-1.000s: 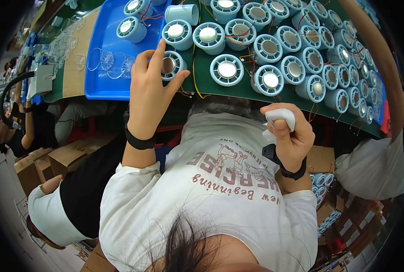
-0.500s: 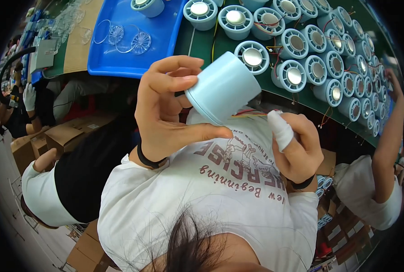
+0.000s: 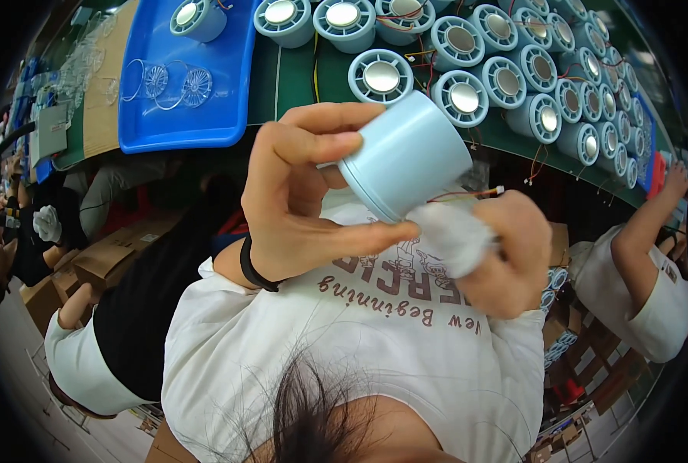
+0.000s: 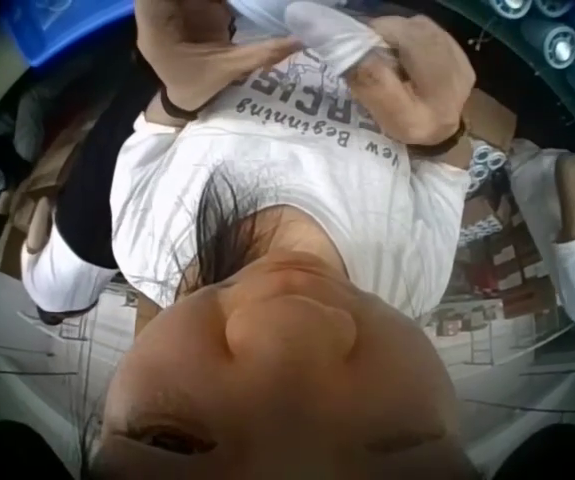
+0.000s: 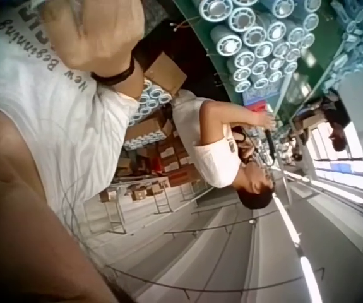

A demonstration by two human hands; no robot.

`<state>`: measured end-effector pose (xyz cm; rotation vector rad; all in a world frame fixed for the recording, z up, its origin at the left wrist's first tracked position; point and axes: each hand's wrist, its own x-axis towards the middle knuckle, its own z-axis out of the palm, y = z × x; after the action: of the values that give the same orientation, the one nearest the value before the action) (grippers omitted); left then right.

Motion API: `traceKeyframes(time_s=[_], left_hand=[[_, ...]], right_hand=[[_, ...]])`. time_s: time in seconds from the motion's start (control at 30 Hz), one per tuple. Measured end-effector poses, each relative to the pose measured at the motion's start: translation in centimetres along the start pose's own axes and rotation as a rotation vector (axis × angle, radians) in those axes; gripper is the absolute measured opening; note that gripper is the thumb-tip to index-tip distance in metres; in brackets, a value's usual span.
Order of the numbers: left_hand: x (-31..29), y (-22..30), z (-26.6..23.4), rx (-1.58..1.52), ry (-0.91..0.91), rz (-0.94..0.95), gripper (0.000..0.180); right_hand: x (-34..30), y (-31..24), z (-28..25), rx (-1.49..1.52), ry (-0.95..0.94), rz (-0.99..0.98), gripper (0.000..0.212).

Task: The person picks up a fan motor by hand, wipes its casing and top with a cloth, and places it back on the table. They repeat this process for several other motors, occasionally wiping the wires as well.

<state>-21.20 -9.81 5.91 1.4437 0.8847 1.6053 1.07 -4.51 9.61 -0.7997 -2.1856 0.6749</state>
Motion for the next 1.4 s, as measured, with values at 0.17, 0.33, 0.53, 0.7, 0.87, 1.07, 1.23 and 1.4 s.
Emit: traceKeyframes(time_s=[0.17,0.33,0.53,0.7,0.87,1.07,1.23,1.4], left_hand=[[1.1,-0.2,1.3,0.363,0.055,0.247,0.059],[0.4,-0.9,0.6,0.533,-0.041,0.424,0.047],[2.6,-3.3,0.8,0.631,-0.083,0.844,0.043],[1.3,-3.0,1.0,0.460,0.020,0.337,0.058],[1.1,-0.2,1.0,-0.089,-0.130,-0.198,0.088],[0.9,-1.1,1.4,0.429,0.016,0.066,0.088],[1.2,-1.5,0.9,0.661,0.014,0.286,0.082],[0.8,-1.2,1.0,0.586,-0.019,0.265,0.078]], right_hand=[[1.3,2.3,-0.9,-0.404,0.306,0.016,0.014],[1.0,1.5,-0.4,0.130,0.204,0.102,0.012],[0.9,0.9,0.5,0.340,0.089,0.142,0.025],[0.5,1.3,0.9,0.443,0.162,0.187,0.031],[1.4,2.7,0.4,0.440,0.015,-0.009,0.023],[-0.5,-0.2,1.4,0.100,0.310,0.112,0.024],[0.0,1.3,0.3,-0.336,0.114,-0.104,0.030],[0.0,-0.2,1.3,-0.212,-0.078,-0.318,0.053]])
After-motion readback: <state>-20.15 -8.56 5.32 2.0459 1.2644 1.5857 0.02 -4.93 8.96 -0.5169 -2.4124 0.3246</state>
